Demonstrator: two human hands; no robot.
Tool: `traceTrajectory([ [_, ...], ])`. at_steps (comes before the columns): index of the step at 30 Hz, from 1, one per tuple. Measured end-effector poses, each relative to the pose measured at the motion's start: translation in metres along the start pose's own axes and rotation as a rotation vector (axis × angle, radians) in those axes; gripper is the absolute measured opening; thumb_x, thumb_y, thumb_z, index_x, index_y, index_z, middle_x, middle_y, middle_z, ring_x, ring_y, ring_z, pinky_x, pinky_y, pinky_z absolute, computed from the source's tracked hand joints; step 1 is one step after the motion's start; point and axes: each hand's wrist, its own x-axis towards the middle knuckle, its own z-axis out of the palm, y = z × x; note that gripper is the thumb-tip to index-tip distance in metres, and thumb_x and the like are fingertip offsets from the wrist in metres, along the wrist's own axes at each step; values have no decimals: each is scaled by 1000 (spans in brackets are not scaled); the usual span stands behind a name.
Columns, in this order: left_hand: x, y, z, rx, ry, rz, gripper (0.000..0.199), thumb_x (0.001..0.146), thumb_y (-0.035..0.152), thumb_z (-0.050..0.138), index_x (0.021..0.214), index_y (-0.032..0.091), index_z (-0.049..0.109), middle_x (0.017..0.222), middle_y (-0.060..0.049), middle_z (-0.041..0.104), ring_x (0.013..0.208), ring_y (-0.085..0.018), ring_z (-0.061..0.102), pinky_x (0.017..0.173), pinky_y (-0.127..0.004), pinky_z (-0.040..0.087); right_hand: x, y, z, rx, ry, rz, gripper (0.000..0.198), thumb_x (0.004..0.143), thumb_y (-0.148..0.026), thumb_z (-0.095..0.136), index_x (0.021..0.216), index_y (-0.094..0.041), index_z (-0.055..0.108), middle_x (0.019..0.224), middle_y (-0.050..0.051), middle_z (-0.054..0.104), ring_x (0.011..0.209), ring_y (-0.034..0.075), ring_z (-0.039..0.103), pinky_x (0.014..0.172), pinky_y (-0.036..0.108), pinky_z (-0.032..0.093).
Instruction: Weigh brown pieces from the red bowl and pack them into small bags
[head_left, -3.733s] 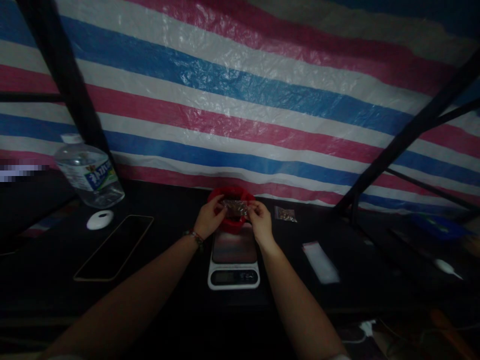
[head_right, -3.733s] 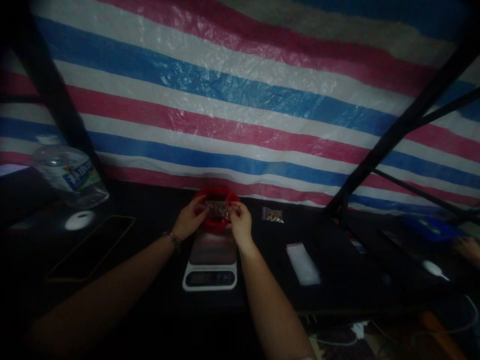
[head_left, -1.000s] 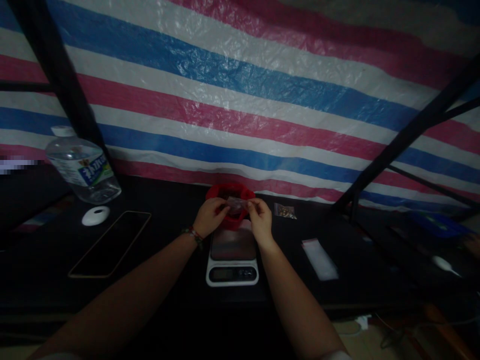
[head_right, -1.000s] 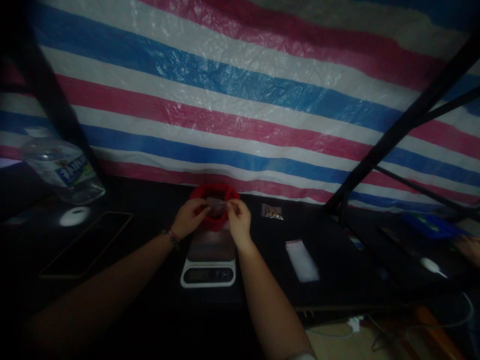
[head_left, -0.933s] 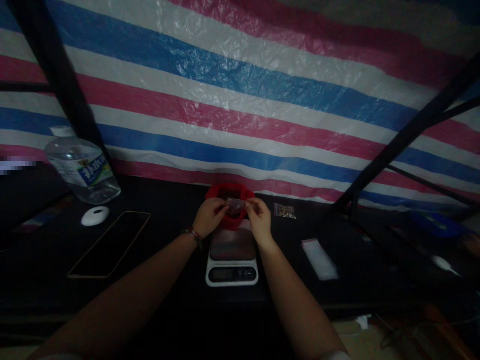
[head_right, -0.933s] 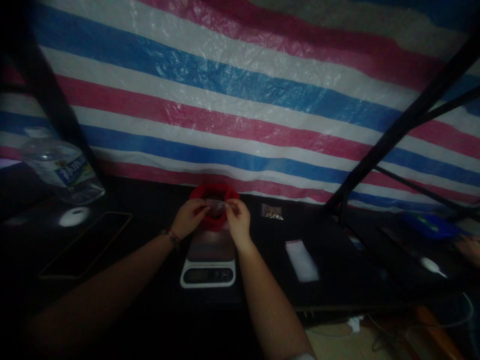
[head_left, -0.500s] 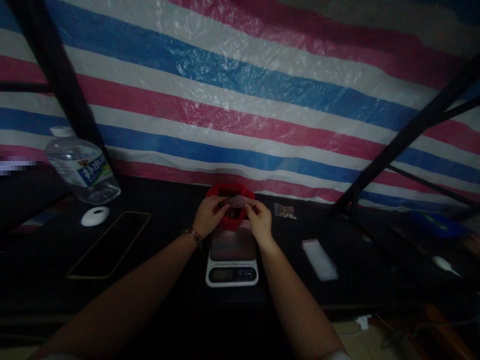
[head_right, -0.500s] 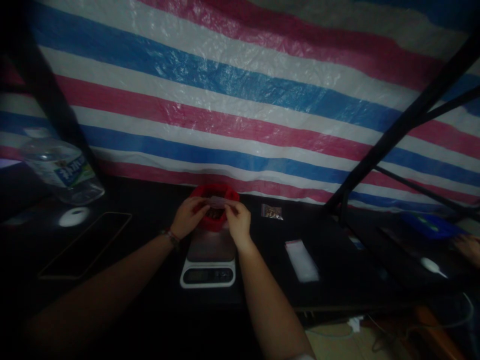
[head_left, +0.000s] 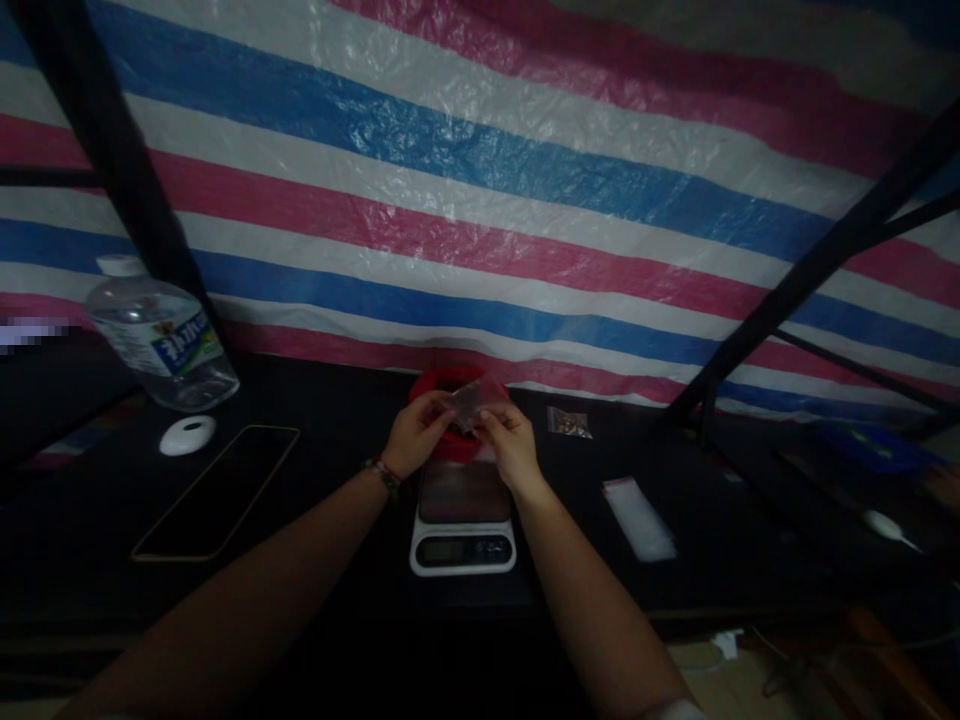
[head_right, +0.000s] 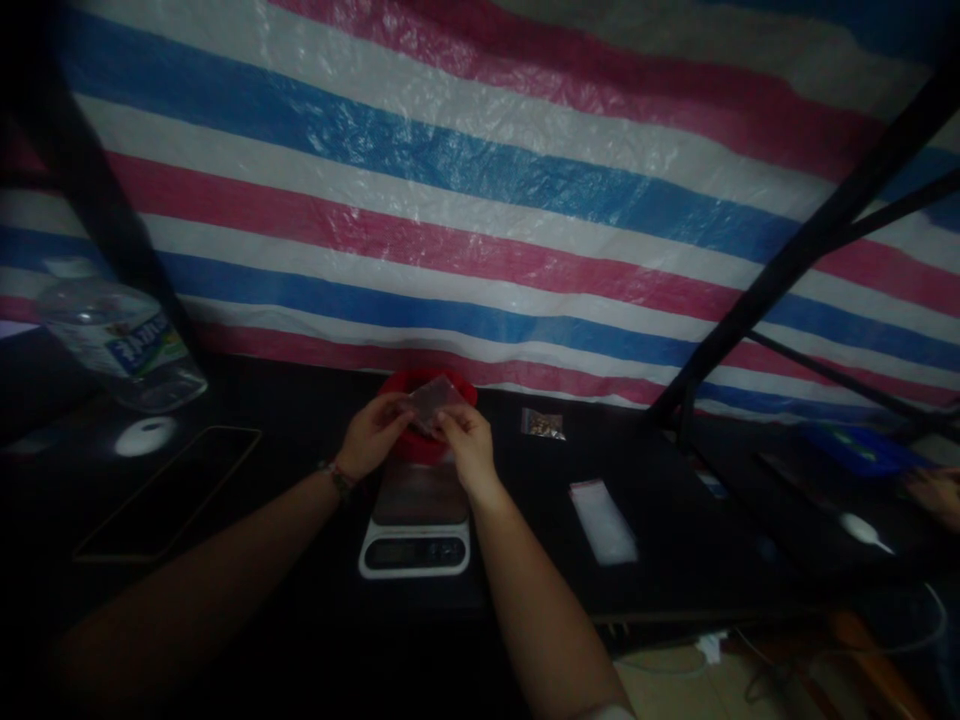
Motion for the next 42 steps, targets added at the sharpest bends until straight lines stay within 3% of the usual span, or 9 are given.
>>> traceTrajectory([
  [3,1,-2,2,-109,-8,-40,32,78,33,63,105,17,60,92,-4,67,82,-17,65,75,-29,54,1,-3,-2,-10,64,-31,26,67,-35,73,86,-19,65,75,0,67,61,11,59,52,22,46],
  [8,2,2,5,-192,18,-61,31,75,28,66,104,17,58,75,1,60,68,-12,62,65,-24,53,6,-4,-6,26,130,-51,20,68,-34,71,76,-17,64,58,-4,58,45,7,46,42,19,35],
  [14,0,8,6,-274,97,-93,44,73,34,69,111,16,56,80,-2,64,70,-13,63,68,-26,53,5,0,-2,118,161,11,25,64,-33,74,80,-18,62,68,-2,64,53,9,53,46,20,41],
  [21,3,13,-5,-47,125,-219,27,75,40,64,79,13,70,73,-5,70,65,-16,64,62,-26,53,0,-9,0,45,50,54,26,64,-34,73,82,-19,62,66,-4,63,52,9,53,46,19,39],
  [25,4,15,-6,-7,60,-205,33,75,45,64,83,13,72,78,-6,72,69,-18,66,64,-27,54,3,-12,-5,-92,64,-16,27,69,-43,68,81,-18,64,56,-5,57,45,8,44,43,21,32],
  [30,1,10,-1,-87,-57,-174,48,73,48,66,105,13,67,97,-10,72,81,-19,67,71,-28,54,8,-9,-10,-125,145,-74,26,71,-44,66,74,-18,62,48,-7,46,42,7,35,41,21,27],
  [35,-1,11,-1,110,-204,-170,35,81,46,56,73,14,68,65,-3,67,58,-15,61,56,-24,48,8,-7,-11,-97,152,-103,24,73,-42,65,78,-18,62,51,-7,48,43,8,38,42,21,29],
  [42,2,17,-5,141,-89,-154,33,80,44,56,74,14,68,67,-3,68,61,-16,62,56,-24,48,7,-11,-8,-123,143,-56,27,68,-40,69,85,-18,64,53,-6,56,40,7,39,38,21,29],
])
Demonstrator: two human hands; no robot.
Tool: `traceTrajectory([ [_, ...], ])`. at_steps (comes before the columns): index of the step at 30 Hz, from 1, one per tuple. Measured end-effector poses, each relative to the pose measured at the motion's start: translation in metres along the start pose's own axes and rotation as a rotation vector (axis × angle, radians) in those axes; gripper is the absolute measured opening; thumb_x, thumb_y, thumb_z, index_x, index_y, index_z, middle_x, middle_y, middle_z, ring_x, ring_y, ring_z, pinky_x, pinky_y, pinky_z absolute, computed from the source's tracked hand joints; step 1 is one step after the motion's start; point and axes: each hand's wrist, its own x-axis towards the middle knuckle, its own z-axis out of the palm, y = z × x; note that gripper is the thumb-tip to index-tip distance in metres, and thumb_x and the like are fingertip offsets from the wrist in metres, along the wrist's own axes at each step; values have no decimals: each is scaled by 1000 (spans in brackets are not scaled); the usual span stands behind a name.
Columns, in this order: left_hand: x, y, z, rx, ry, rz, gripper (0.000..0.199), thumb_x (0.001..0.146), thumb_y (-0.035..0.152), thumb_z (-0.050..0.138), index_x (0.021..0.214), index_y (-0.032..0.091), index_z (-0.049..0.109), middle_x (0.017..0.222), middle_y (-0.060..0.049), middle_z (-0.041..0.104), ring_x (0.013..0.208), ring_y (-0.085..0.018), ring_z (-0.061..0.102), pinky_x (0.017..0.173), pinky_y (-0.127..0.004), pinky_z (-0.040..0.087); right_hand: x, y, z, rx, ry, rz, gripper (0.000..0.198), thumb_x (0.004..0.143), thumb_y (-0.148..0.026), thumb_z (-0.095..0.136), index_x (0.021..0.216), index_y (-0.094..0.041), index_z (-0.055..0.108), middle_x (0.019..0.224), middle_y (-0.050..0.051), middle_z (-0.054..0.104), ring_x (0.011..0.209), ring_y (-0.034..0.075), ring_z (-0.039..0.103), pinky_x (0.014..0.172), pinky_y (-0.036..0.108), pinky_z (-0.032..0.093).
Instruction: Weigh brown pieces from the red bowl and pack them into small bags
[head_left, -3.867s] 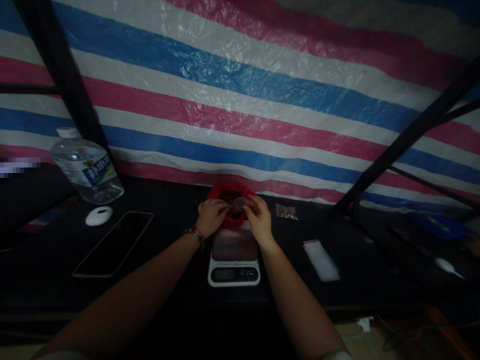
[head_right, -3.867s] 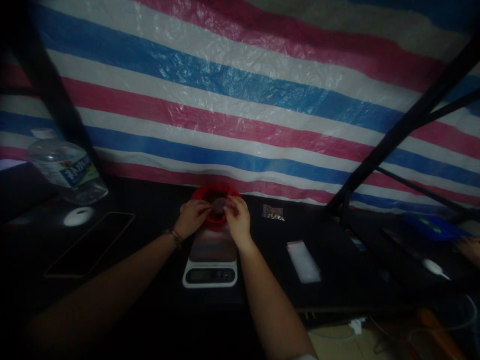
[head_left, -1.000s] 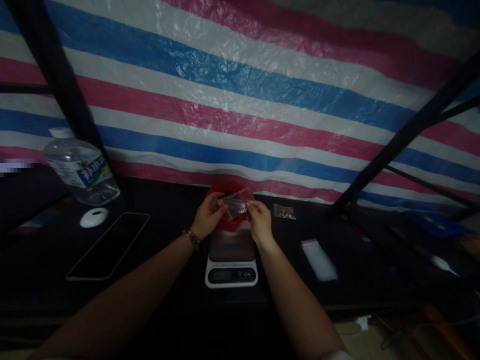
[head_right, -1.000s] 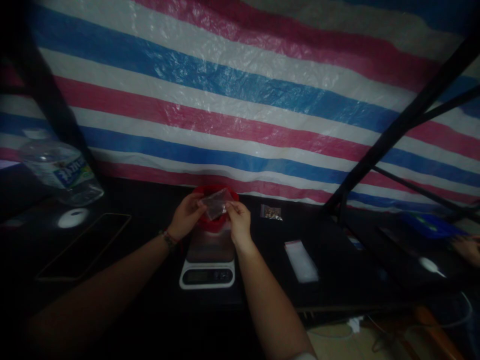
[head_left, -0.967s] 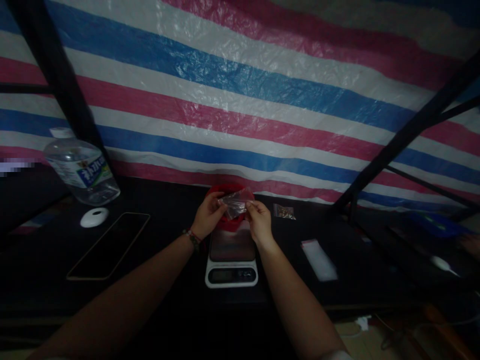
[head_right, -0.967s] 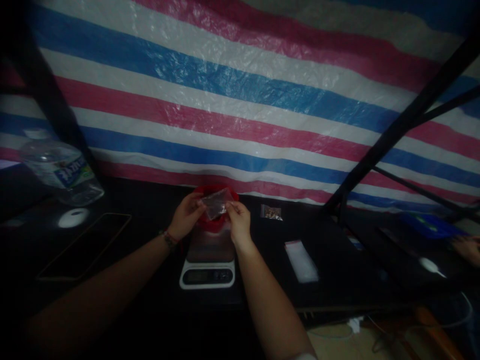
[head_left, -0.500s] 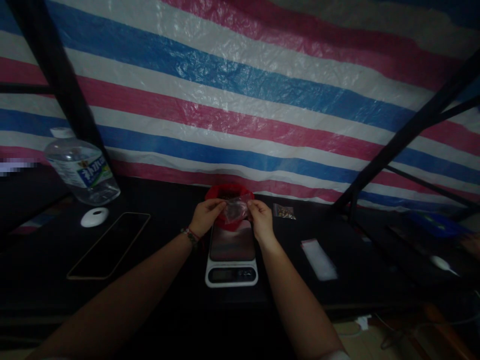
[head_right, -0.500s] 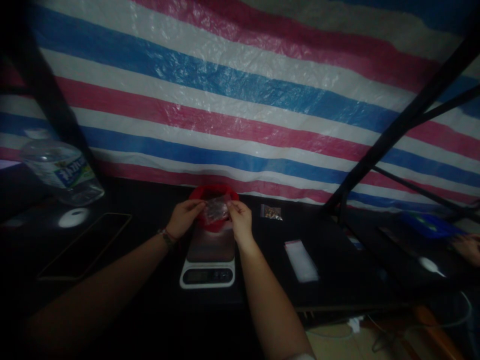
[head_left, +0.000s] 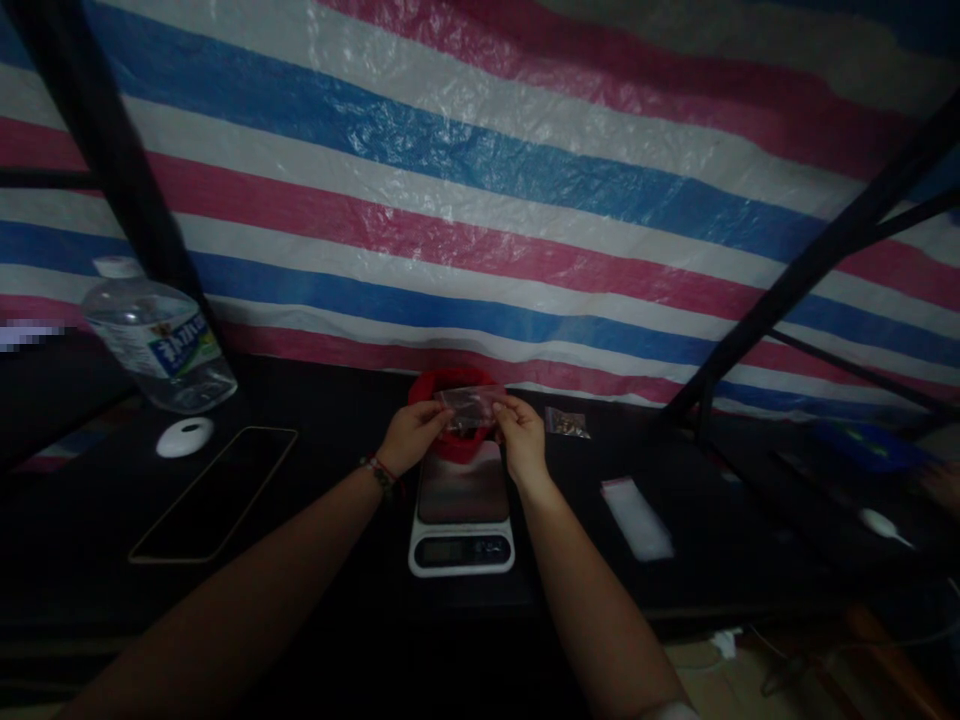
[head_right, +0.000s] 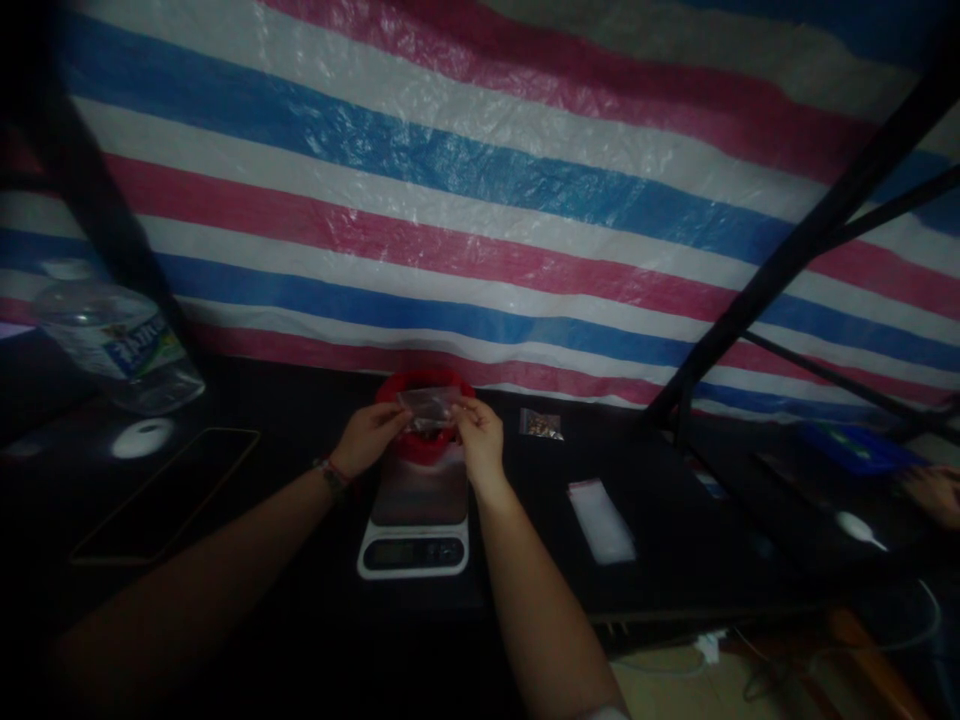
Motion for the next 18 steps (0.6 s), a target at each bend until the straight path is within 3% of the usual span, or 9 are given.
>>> traceTrajectory([
  [4,-2,1,2,-122,-6,-5,35,78,47,60,83,14,67,75,-5,71,65,-17,65,61,-26,52,-3,-2,2,46,-2,26,26,67,-40,71,76,-19,59,54,-6,58,40,8,46,38,19,36],
  [8,-1,1,3,-112,-46,-10,30,78,44,60,79,15,66,69,-3,69,59,-15,63,56,-24,52,-6,-3,5,125,-17,74,27,68,-40,71,76,-20,55,68,-2,66,58,11,62,51,22,51],
  [13,-1,-4,4,-47,-56,39,29,84,41,53,86,15,65,74,-3,70,61,-14,64,56,-24,51,-9,-13,7,133,-63,48,27,70,-39,71,75,-20,53,70,-3,66,67,11,65,67,26,56],
  [16,-3,-4,2,38,-79,129,31,88,39,48,99,16,65,86,-5,71,75,-16,67,68,-26,53,-13,-29,-13,65,-45,-34,24,74,-39,68,77,-20,54,73,-2,66,72,13,66,72,30,56],
  [18,-5,-2,0,113,-65,187,32,88,38,48,107,17,63,98,-6,71,87,-18,67,78,-28,52,-18,-41,-43,-27,32,-138,22,74,-38,68,80,-21,55,77,0,67,75,14,66,76,33,55],
])
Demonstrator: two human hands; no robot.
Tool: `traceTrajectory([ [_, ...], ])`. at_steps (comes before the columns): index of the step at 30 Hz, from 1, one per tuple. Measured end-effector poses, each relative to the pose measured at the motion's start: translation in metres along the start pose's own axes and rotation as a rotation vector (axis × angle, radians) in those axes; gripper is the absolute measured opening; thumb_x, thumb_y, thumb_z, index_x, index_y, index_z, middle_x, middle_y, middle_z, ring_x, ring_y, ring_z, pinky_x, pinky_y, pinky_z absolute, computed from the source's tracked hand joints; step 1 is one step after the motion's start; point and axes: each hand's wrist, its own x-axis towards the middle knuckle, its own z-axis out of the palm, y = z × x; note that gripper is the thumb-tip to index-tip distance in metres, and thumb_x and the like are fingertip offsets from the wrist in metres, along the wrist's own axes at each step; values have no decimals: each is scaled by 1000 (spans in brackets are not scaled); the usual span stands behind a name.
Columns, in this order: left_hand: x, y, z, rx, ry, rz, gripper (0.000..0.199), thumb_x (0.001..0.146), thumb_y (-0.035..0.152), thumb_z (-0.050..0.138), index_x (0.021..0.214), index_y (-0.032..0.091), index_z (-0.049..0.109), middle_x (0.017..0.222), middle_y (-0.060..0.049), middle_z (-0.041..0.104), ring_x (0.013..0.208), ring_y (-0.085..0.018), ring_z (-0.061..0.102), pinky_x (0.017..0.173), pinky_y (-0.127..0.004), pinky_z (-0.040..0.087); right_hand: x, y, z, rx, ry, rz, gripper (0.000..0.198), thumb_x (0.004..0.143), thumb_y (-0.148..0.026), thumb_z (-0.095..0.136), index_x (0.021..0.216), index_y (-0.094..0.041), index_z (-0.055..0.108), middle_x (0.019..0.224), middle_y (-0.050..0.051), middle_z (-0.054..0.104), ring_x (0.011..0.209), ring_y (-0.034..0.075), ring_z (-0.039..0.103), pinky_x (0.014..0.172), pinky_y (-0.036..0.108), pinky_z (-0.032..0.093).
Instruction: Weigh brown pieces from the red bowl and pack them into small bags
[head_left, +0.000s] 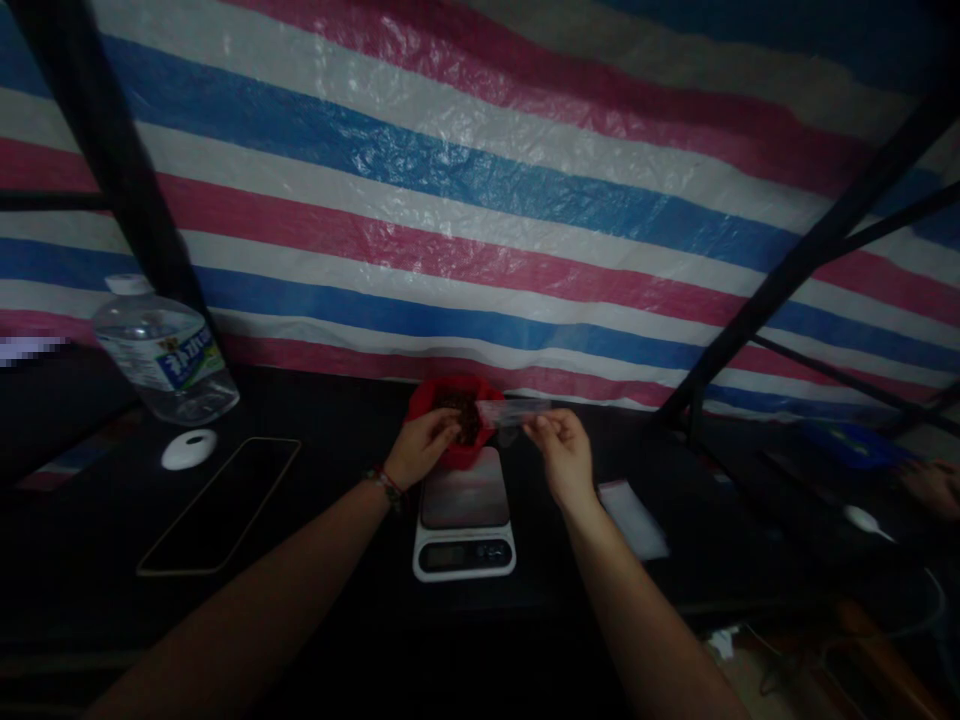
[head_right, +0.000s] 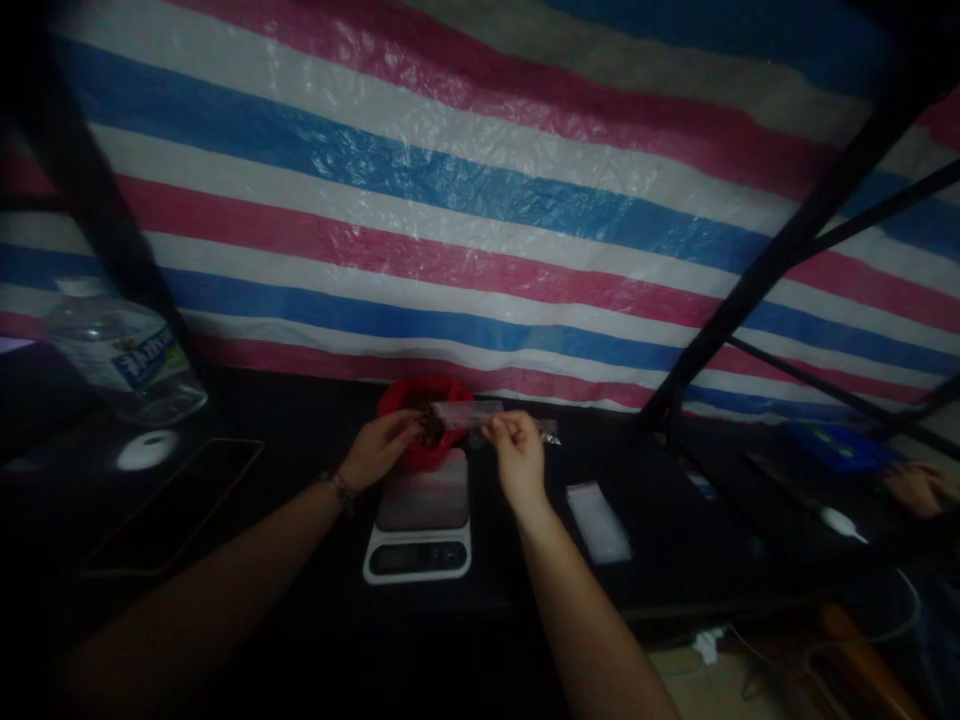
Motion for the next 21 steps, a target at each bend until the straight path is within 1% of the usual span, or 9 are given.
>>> traceTrajectory([
  [3,0,2,-3,93,14,31,33,87,37,49,109,17,63,106,-7,69,93,-19,66,84,-30,51,-8,-16,-72,-317,123,-129,25,72,-38,69,89,-21,62,88,6,70,83,20,66,83,40,53],
  [4,1,2,-4,105,10,29,33,87,37,49,109,17,64,105,-7,69,91,-19,66,83,-30,51,-13,-20,-100,-454,125,-139,26,74,-38,67,92,-21,65,93,8,70,88,23,66,86,44,52],
  [7,2,-1,-3,110,13,14,33,86,37,48,108,18,64,103,-6,70,87,-18,67,78,-28,53,-30,-25,-178,-765,44,-171,22,79,-38,58,90,-24,71,104,11,69,103,28,62,96,50,45],
  [10,2,-6,-1,125,44,6,33,86,38,48,108,19,65,101,-5,71,85,-18,67,77,-27,52,-53,-19,-231,-873,-70,-167,22,79,-34,53,89,-27,72,107,10,69,118,29,54,100,52,43],
  [13,1,-12,1,148,59,-13,34,85,37,50,109,19,64,98,-5,71,82,-18,67,75,-26,52,-72,-7,-255,-994,-252,-79,25,78,-31,51,91,-26,73,114,9,67,129,29,44,103,57,36],
  [15,1,-13,2,152,64,-21,35,84,37,50,110,19,64,97,-5,72,82,-18,67,74,-26,52,-79,-1,-259,-1048,-350,-34,29,78,-30,50,96,-26,72,119,8,64,133,29,37,105,60,32],
  [16,1,-13,2,148,69,-21,35,85,37,50,111,19,64,97,-5,72,82,-18,67,74,-26,52,-80,0,-260,-1063,-362,-34,30,79,-30,49,98,-26,72,122,8,63,134,30,36,106,60,30],
  [18,0,-12,2,140,81,-19,35,85,36,49,111,18,64,97,-5,71,83,-18,67,75,-26,52,-74,-3,-257,-1085,-312,-77,31,81,-31,48,100,-26,71,124,8,61,133,30,37,107,58,30],
  [21,-1,-9,0,166,90,-5,35,85,36,49,109,18,65,100,-6,71,85,-18,67,77,-27,52,-49,-13,-243,-1118,-198,-193,29,83,-32,48,100,-24,70,121,10,61,124,28,46,106,53,33],
])
